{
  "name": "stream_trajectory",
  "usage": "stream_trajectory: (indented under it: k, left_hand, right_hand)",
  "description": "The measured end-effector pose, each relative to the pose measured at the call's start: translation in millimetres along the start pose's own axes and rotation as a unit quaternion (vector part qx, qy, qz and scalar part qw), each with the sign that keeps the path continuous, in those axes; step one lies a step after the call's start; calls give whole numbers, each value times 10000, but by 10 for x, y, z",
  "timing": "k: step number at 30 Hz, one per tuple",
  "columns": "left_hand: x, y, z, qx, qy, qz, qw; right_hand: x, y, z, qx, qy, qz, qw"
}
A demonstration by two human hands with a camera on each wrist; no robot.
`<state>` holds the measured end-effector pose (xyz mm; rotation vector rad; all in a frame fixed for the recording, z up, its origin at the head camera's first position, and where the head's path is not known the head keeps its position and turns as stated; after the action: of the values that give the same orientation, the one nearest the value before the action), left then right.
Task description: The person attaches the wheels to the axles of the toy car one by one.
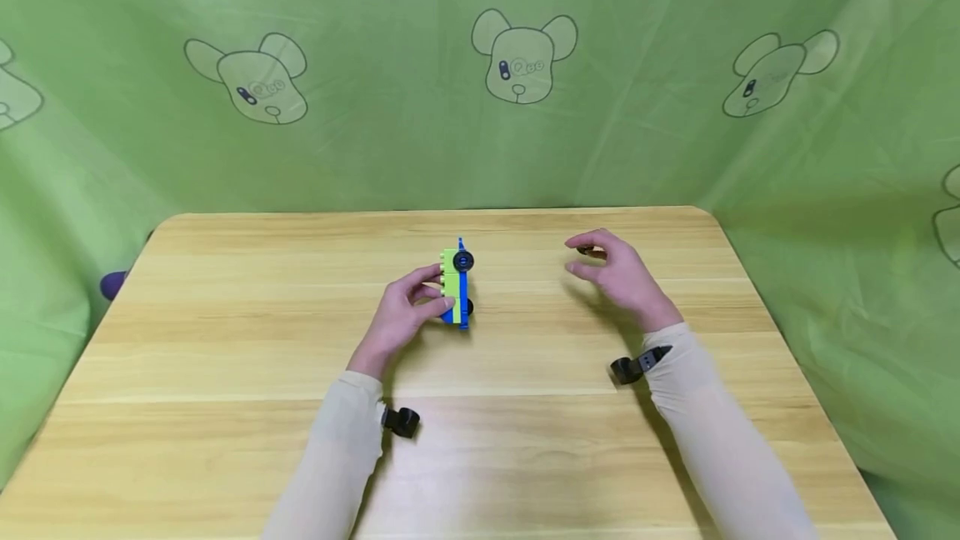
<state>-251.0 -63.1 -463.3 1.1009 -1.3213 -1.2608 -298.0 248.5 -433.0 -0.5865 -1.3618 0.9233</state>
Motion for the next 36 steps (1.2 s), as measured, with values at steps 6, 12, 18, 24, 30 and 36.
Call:
stream_trajectory:
  k: [6, 12, 18, 24, 30, 36]
  left_hand:
    - [14, 20, 18, 28, -68, 77, 9999]
    - [0, 11, 18, 69, -128, 125, 9998]
    - [-15, -3, 3, 131, -138, 141, 9997]
    - [-27, -1, 9, 319, -232, 161, 9991]
    - [-43, -13, 25, 360, -274, 151, 9989]
    - [-54, -2, 4, 262, -232, 53, 9994]
  right_hand:
    - [124, 136, 69, 44, 68, -350, 9994]
    - [171, 324, 144, -243, -197, -649, 9974]
    - [212, 484, 250, -496, -338, -688, 9958]
    - [219, 589, 384, -528, -519, -756, 9944]
    - [190, 669, 491, -388, -586, -961, 9929]
    - [175, 726, 551, -340, -575, -1140, 9912]
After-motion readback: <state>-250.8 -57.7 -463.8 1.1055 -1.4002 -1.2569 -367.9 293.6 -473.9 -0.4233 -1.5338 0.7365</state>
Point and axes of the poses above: each hand's wrist, its own z-axis towards the middle knuckle, its own x-axis out of the back of the hand, y = z × x, the point moved 6 cm from there along z, towards the middle knuckle, and after that the axes turned 6 degrees about y, right-handed, at the moved point
